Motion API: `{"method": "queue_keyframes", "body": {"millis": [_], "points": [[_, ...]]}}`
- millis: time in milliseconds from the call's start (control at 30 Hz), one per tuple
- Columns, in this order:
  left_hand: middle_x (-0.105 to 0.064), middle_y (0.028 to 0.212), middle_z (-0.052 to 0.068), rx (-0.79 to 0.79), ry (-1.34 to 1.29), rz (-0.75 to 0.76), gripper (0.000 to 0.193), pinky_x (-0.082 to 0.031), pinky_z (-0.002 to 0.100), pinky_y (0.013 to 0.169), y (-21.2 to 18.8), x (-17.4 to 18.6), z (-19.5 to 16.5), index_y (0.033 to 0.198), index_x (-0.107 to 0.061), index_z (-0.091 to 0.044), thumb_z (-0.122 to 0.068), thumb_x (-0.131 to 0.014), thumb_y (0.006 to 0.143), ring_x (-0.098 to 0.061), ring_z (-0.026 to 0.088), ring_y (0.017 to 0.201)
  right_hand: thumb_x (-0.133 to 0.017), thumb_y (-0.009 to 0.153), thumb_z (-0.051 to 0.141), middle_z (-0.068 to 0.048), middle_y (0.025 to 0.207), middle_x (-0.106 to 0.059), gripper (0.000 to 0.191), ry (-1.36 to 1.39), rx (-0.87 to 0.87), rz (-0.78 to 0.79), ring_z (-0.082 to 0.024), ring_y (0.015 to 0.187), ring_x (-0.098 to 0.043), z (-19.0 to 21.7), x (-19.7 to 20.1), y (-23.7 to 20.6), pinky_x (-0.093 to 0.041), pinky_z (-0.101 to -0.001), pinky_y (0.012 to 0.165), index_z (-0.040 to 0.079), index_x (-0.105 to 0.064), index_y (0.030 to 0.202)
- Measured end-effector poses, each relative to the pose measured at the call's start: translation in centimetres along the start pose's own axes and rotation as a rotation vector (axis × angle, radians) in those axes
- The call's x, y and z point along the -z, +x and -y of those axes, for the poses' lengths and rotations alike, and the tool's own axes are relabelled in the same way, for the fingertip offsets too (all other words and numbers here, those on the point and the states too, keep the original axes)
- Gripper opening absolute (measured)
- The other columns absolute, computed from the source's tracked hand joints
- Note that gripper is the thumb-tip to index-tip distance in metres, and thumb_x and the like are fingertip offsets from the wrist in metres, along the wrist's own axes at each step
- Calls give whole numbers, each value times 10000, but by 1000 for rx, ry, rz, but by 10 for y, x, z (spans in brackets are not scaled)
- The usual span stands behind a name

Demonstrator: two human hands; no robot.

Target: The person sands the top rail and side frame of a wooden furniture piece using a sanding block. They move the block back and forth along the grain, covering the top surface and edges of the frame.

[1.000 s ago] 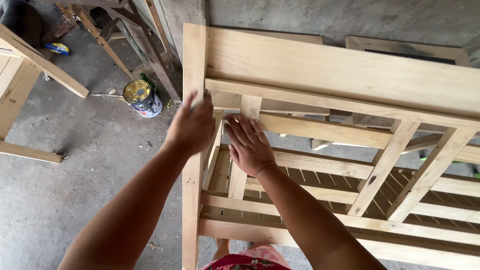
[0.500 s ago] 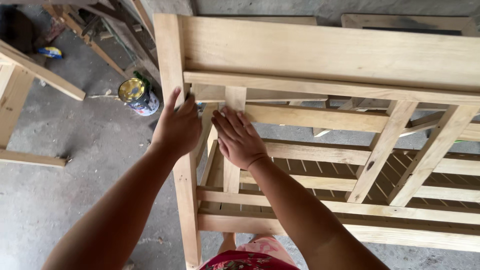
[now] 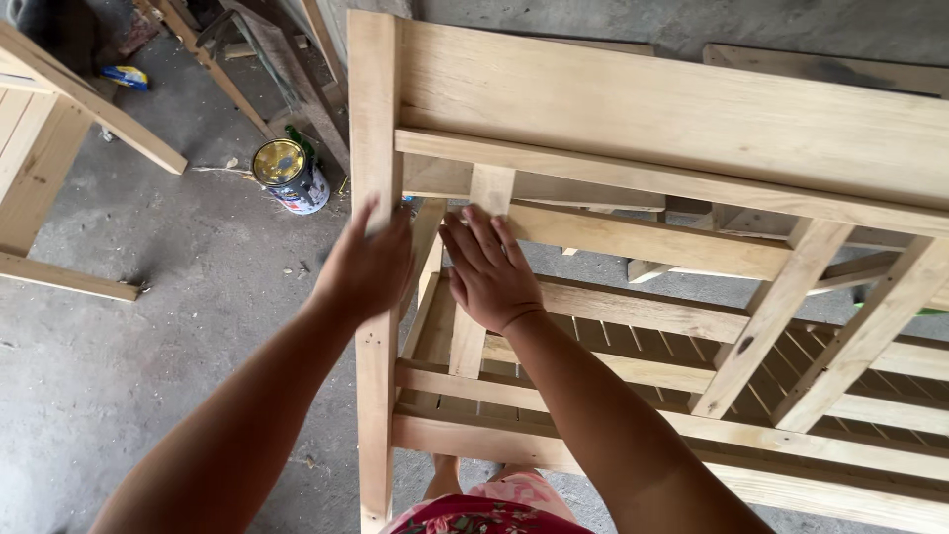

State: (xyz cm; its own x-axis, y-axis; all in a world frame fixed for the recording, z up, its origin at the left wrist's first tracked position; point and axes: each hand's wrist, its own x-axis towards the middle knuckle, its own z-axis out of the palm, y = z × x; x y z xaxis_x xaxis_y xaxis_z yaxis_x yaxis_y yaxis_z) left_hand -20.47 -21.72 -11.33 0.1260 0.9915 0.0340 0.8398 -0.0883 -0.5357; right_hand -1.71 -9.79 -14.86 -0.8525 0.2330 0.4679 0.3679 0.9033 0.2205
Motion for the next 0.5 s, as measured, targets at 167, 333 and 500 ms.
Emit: {"method": "queue_keyframes", "body": {"millis": [167,333,500], "points": [[-620,1345,206,19,27,-50,444,-306,544,1137,-9,4,-15,1116,-714,-10,-319,-484,897,-511,336,1343,-454,1088,378,-42,1691,-317,530,-13,2,15,-247,1600,-169,0,2,-2,-73,-450,1321,115,-534,1541],[-543,1411,309,-327,-75,265,496,-298,485,1177,-76,5,-78,1219,-638,97,-291,-400,1024,-462,415,1368,-442,1065,380,-56,1681,-330,548,31,-1,25,-252,1584,-184,-1,3,0,-91,-451,1302,105,-551,1527],[-598,1400,257,-33,40,-153,516,-336,487,1114,-41,-6,-39,1265,-670,47,-318,-471,959,-518,374,1307,-443,1064,377,-35,1676,-352,539,0,-1,24,-251,1586,-187,0,3,-1,-101,-450,1304,117,-551,1523]]}}
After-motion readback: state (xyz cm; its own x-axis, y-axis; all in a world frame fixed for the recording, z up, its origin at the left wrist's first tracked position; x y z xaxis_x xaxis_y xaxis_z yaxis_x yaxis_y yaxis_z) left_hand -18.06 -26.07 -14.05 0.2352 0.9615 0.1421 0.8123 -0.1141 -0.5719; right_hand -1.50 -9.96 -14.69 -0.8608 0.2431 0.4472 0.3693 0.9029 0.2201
